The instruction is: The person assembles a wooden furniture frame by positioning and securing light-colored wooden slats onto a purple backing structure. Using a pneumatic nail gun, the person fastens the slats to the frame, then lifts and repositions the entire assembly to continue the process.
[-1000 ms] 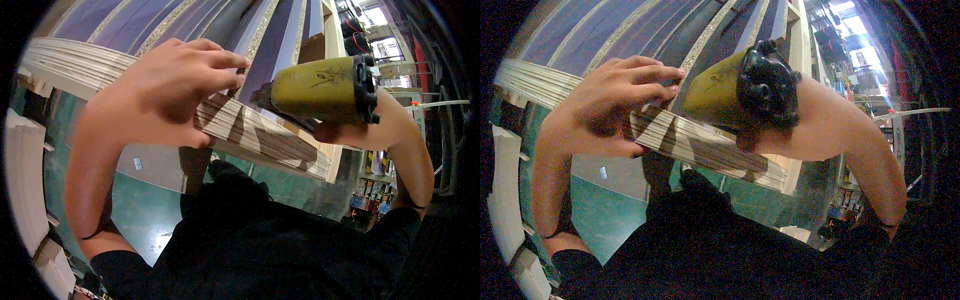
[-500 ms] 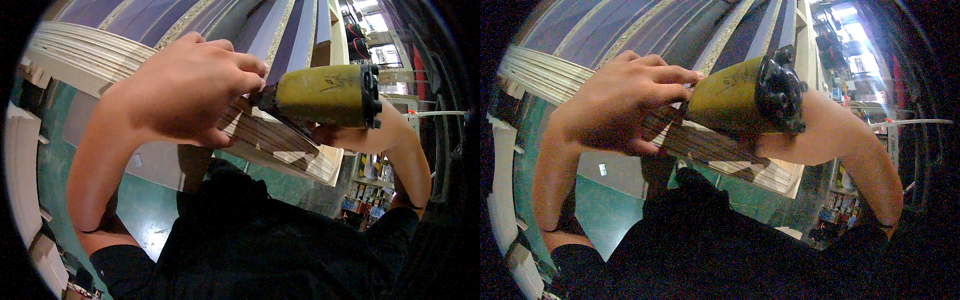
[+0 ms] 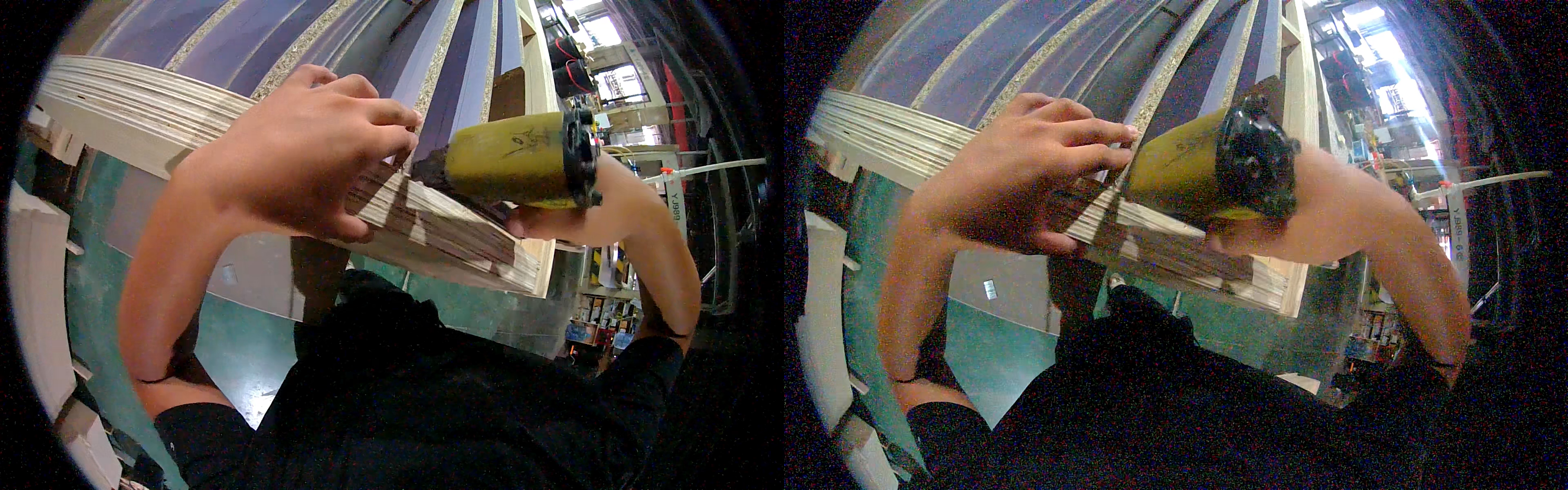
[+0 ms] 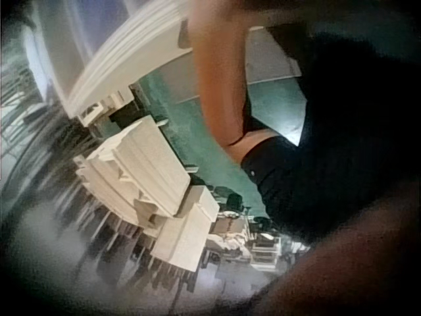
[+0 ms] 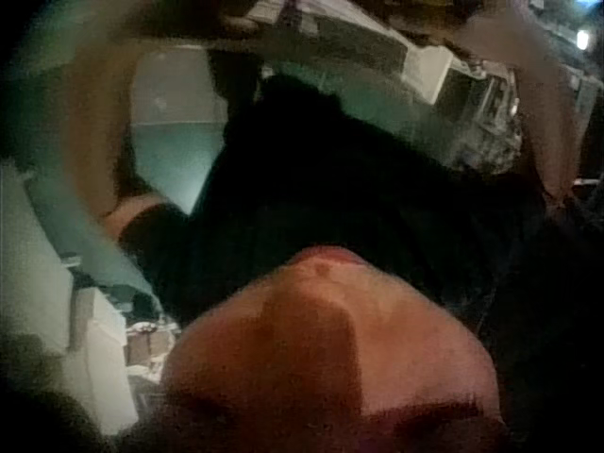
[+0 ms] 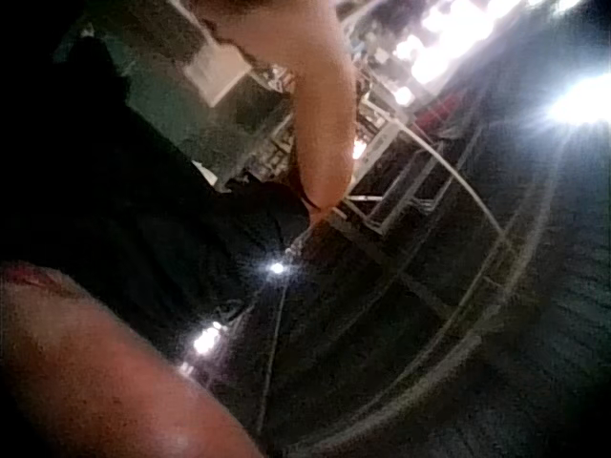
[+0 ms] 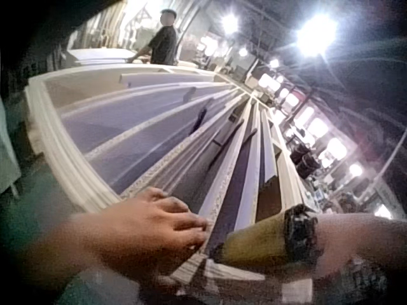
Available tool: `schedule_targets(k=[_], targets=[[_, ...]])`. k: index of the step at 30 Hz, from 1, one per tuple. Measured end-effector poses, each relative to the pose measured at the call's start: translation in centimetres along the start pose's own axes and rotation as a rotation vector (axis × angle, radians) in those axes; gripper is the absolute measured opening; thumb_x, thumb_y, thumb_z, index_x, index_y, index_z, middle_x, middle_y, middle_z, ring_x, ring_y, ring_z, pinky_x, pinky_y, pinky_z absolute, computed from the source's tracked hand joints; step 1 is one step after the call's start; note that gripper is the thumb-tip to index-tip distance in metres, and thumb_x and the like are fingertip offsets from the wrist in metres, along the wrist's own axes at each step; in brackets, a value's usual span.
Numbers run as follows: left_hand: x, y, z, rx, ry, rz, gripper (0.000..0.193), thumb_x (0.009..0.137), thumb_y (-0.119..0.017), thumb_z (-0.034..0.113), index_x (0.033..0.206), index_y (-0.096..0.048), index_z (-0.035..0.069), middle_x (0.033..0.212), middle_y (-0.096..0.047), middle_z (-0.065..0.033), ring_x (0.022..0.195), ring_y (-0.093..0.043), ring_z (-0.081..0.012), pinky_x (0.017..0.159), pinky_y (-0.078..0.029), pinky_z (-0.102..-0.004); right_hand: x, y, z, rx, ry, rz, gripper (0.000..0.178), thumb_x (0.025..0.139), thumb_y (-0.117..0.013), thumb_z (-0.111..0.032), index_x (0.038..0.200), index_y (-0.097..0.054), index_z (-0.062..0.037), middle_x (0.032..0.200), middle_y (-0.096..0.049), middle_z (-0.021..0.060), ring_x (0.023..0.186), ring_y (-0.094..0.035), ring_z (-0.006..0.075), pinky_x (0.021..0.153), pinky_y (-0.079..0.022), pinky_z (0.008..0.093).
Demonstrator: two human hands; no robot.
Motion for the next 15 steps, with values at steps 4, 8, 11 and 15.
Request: schedule_targets(k=[4, 8, 11, 15], targets=[[-2.3, 3.6, -1.1, 0.049, -0.06, 0.183, 0.089, 0.061, -0.089, 0.049, 0.136, -0.059, 0.013, 0.144, -0.056, -0.0096, 0.13, -0.052, -0.0341, 0.111, -0.037, -0.0494, -0.7, 1.7, 0.4, 0.327, -0.263, 0.083, 0.041, 0.084, -0.084, -0.018, 0.119, -0.068, -0.0038, 0.101, -0.073, 0.0064, 0.078, -0.068, 0.0169, 0.072, -0.056, 0.0326], [-5.6, 6.4, -4.5, 0.157, 0.095, 0.221, 0.095, 0.05, -0.091, 0.047, 0.133, -0.062, 0.013, 0.143, -0.058, -0.0117, 0.13, -0.054, -0.0351, 0.11, -0.038, -0.0484, 0.8, 3.2, 0.1, 0.374, -0.296, 0.051, 0.038, 0.087, -0.082, -0.022, 0.116, -0.066, -0.0037, 0.084, -0.071, 0.0034, 0.06, -0.063, 0.0107, 0.052, -0.051, 0.0281], [-6.5, 6.2, -6.0, 0.014, 0.153, 0.104, 0.087, 0.049, -0.09, 0.039, 0.129, -0.065, 0.013, 0.143, -0.059, -0.0105, 0.132, -0.053, -0.0347, 0.116, -0.033, -0.049, 3.7, 3.6, -2.0, 0.337, -0.263, 0.001, 0.041, 0.087, -0.082, -0.021, 0.118, -0.066, -0.0002, 0.084, -0.071, 0.0075, 0.058, -0.064, 0.0136, 0.051, -0.052, 0.0286], [-7.0, 6.5, -6.4, -0.008, 0.182, 0.183, 0.081, 0.051, -0.09, 0.035, 0.124, -0.066, 0.013, 0.142, -0.06, -0.0093, 0.134, -0.053, -0.0338, 0.122, -0.021, -0.056, 7.3, 2.3, -3.5, 0.318, -0.232, -0.062, 0.034, 0.09, -0.077, -0.025, 0.117, -0.067, -0.0081, 0.079, -0.069, 0.0013, 0.057, -0.06, 0.0085, 0.048, -0.049, 0.0267]])
Point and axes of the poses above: each hand's wrist, its own x-axis towards the middle knuckle, its own y-axis out of the back of the hand, z = x × y, the point moved 9 cm from there along x, towards the middle knuckle
